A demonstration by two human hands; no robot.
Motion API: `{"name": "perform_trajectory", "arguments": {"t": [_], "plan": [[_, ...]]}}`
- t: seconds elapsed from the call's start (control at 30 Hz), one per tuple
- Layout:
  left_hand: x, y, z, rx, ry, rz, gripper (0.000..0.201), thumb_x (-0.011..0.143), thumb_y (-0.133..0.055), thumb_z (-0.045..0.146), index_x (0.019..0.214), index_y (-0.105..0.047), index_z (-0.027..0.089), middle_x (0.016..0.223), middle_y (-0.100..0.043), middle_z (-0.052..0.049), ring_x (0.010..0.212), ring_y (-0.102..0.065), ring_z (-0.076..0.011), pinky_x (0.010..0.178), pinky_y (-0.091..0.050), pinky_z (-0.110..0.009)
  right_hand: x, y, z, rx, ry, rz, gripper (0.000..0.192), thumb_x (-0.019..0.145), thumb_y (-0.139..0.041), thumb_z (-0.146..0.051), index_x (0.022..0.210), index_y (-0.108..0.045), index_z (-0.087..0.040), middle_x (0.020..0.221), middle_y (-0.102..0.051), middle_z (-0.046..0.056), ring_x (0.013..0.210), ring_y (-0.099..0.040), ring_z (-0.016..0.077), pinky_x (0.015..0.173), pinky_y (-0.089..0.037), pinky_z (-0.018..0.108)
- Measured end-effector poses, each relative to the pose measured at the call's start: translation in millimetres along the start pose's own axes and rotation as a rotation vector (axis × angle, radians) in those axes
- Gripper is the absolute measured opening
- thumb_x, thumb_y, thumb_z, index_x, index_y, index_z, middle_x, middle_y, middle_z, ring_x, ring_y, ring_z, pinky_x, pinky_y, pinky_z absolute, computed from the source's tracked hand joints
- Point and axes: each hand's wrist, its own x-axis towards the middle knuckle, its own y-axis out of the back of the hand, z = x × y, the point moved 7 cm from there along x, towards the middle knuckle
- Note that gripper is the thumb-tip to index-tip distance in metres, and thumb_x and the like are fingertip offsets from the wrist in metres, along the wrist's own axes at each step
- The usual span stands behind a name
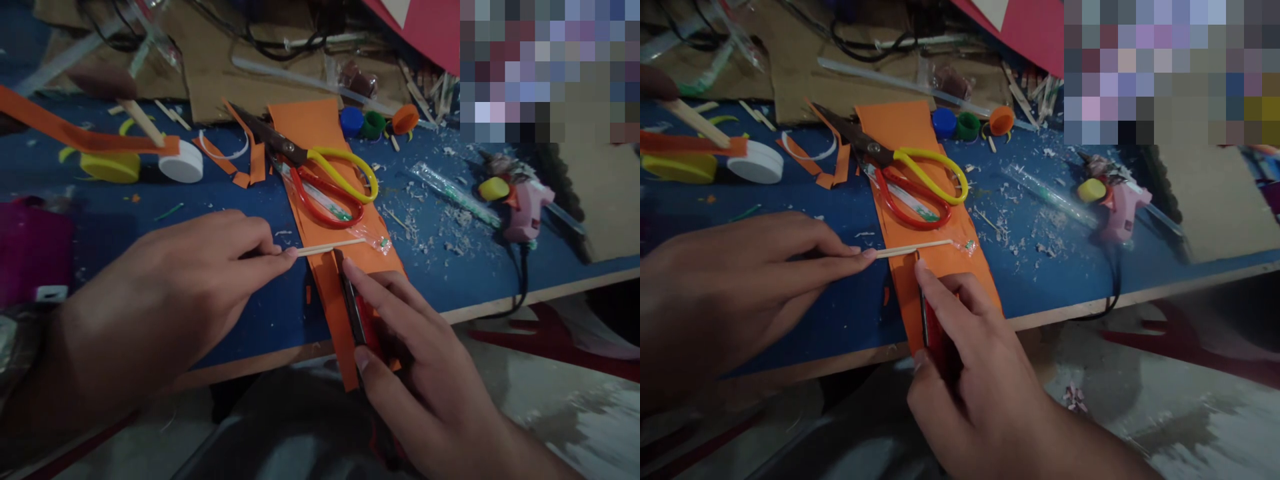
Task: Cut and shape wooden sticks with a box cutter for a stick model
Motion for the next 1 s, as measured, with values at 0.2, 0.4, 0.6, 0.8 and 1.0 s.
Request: {"name": "perform_trajectory", "arguments": {"t": [0.2,0.4,0.6,0.8,1.0], "plan": [[-1.1,-1.5,-2.1,-0.016,-0.006,-0.019,0.043,0.113,-0.031,0.022,0.109,-0.074,0.028,0.101,-0.072,-0.002,0.090,-0.066,-0.0215,0.079,-0.051,-0.037,4.9,1.5,1.5,0.012,-0.004,-0.026,0.073,0.094,-0.058,-0.013,0.166,-0.048,-0.014,0.132,-0.065,0.010,0.118,-0.069,0.0186,0.105,-0.063,0.030],[-0.5,-2.4,-3.2,-0.051,-0.005,-0.024,0.042,0.113,-0.033,0.025,0.109,-0.074,0.028,0.103,-0.073,-0.004,0.090,-0.067,-0.0232,0.079,-0.052,-0.039,2.0,8.3,-4.3,-0.025,0.013,-0.017,0.071,0.095,-0.057,-0.013,0.165,-0.049,-0.017,0.136,-0.065,0.011,0.124,-0.067,0.0211,0.105,-0.063,0.033],[-3.3,-3.4,-5.6,-0.052,0.034,-0.045,0.041,0.111,-0.034,0.024,0.108,-0.075,0.029,0.107,-0.073,-0.004,0.095,-0.066,-0.0250,0.082,-0.051,-0.040,4.8,6.7,-4.4,-0.072,0.028,-0.007,0.070,0.097,-0.057,-0.014,0.166,-0.047,-0.017,0.135,-0.066,0.010,0.124,-0.066,0.0209,0.107,-0.062,0.033],[-6.8,-6.1,-6.6,-0.082,0.026,-0.051,0.043,0.110,-0.031,0.024,0.107,-0.074,0.029,0.102,-0.071,-0.004,0.092,-0.063,-0.0256,0.084,-0.049,-0.040,6.7,3.6,-3.1,-0.091,0.022,-0.010,0.071,0.097,-0.058,-0.013,0.167,-0.047,-0.018,0.135,-0.066,0.010,0.123,-0.066,0.0214,0.108,-0.062,0.035],[-2.6,-3.8,-5.0,-0.072,-0.008,-0.088,0.041,0.105,-0.033,0.021,0.106,-0.073,0.028,0.103,-0.072,-0.005,0.093,-0.064,-0.0262,0.083,-0.051,-0.040,6.8,6.2,-4.4,-0.157,0.026,-0.055,0.073,0.097,-0.057,-0.012,0.168,-0.045,-0.018,0.141,-0.063,0.012,0.122,-0.069,0.0211,0.105,-0.064,0.033]]}}
